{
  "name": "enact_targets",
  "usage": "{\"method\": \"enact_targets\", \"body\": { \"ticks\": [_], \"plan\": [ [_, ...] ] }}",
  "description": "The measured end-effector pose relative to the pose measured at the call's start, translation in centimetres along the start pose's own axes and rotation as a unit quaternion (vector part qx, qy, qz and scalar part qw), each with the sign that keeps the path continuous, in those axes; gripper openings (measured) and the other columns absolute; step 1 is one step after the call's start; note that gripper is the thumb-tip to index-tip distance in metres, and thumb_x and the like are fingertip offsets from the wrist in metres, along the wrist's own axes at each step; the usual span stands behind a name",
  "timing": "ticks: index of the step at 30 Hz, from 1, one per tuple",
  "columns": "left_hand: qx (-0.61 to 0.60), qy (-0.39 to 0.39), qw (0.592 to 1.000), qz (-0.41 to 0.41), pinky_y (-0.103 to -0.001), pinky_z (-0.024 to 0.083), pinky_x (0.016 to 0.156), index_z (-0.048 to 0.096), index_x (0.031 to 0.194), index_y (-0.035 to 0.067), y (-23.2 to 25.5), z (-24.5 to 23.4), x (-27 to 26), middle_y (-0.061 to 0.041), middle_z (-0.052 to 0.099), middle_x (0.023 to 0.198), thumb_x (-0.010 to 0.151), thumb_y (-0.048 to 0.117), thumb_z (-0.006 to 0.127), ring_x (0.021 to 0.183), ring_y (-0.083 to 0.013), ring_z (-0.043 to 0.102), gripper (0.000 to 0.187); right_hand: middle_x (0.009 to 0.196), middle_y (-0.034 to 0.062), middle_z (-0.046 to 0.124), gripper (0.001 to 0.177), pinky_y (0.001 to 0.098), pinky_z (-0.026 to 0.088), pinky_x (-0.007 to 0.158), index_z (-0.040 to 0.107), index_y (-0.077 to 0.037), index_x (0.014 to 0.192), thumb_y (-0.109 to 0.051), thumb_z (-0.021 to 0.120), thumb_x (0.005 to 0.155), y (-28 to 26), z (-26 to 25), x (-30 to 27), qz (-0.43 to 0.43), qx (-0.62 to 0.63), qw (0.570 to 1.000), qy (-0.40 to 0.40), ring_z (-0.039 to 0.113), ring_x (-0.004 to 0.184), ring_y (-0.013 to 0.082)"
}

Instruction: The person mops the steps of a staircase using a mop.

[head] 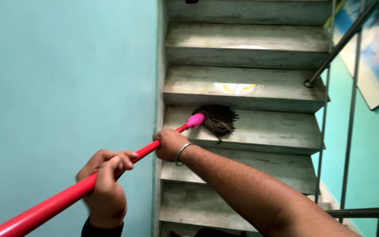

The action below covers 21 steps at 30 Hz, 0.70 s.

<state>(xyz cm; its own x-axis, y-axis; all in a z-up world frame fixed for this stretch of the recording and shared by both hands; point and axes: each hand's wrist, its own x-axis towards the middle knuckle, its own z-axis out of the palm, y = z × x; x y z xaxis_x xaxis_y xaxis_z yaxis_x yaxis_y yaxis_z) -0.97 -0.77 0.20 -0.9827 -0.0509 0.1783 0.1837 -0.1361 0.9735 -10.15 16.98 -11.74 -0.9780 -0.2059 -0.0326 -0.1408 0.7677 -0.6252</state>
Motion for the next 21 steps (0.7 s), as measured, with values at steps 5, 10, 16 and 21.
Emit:
{"method": "enact_targets", "body": {
  "ticks": [5,10,16,21],
  "plan": [
    [0.038,-0.068,0.995,0.058,-0.037,0.059,0.087,0.056,0.071,-0.004,-0.4,0.6,1.3,-0.012,0.064,0.071,0.090,0.002,0.041,0.081,-0.0231,0.069,0.025,0.083,0.0135,0.074,0.009,0.0490,0.057,0.079,0.074,-0.015,0.080,-0.018,0.068,0.075,-0.3,-1.5,0.1,0.048,-0.020,0.999,0.004,0.072,0.085,0.0364],
    [0.044,-0.086,0.994,0.057,-0.037,0.060,0.078,0.055,0.069,-0.003,-1.0,1.9,1.4,-0.010,0.063,0.068,0.088,0.003,0.041,0.079,-0.0222,0.071,0.024,0.085,0.0129,0.075,0.008,0.0491,0.057,0.078,0.073,-0.013,0.080,-0.018,0.067,0.078,0.4,-3.0,-0.9,0.066,-0.028,0.997,-0.014,0.073,0.087,0.0358],
    [0.026,-0.093,0.993,0.061,-0.038,0.060,0.080,0.055,0.069,-0.002,-2.9,2.7,0.8,-0.010,0.062,0.066,0.088,0.003,0.041,0.076,-0.0235,0.070,0.025,0.087,0.0127,0.075,0.010,0.0495,0.057,0.078,0.075,-0.016,0.081,-0.019,0.067,0.078,2.3,-3.3,-2.6,0.078,-0.056,0.995,-0.017,0.072,0.087,0.0364],
    [-0.052,-0.090,0.995,-0.013,-0.039,0.057,0.082,0.055,0.070,-0.003,-6.7,2.5,0.9,-0.013,0.062,0.069,0.087,0.002,0.041,0.080,-0.0274,0.069,0.023,0.091,0.0112,0.075,0.012,0.0504,0.055,0.083,0.075,-0.017,0.087,-0.020,0.065,0.081,4.7,-3.4,-4.7,0.117,-0.069,0.991,-0.018,0.072,0.092,0.0355]
  ]
}}
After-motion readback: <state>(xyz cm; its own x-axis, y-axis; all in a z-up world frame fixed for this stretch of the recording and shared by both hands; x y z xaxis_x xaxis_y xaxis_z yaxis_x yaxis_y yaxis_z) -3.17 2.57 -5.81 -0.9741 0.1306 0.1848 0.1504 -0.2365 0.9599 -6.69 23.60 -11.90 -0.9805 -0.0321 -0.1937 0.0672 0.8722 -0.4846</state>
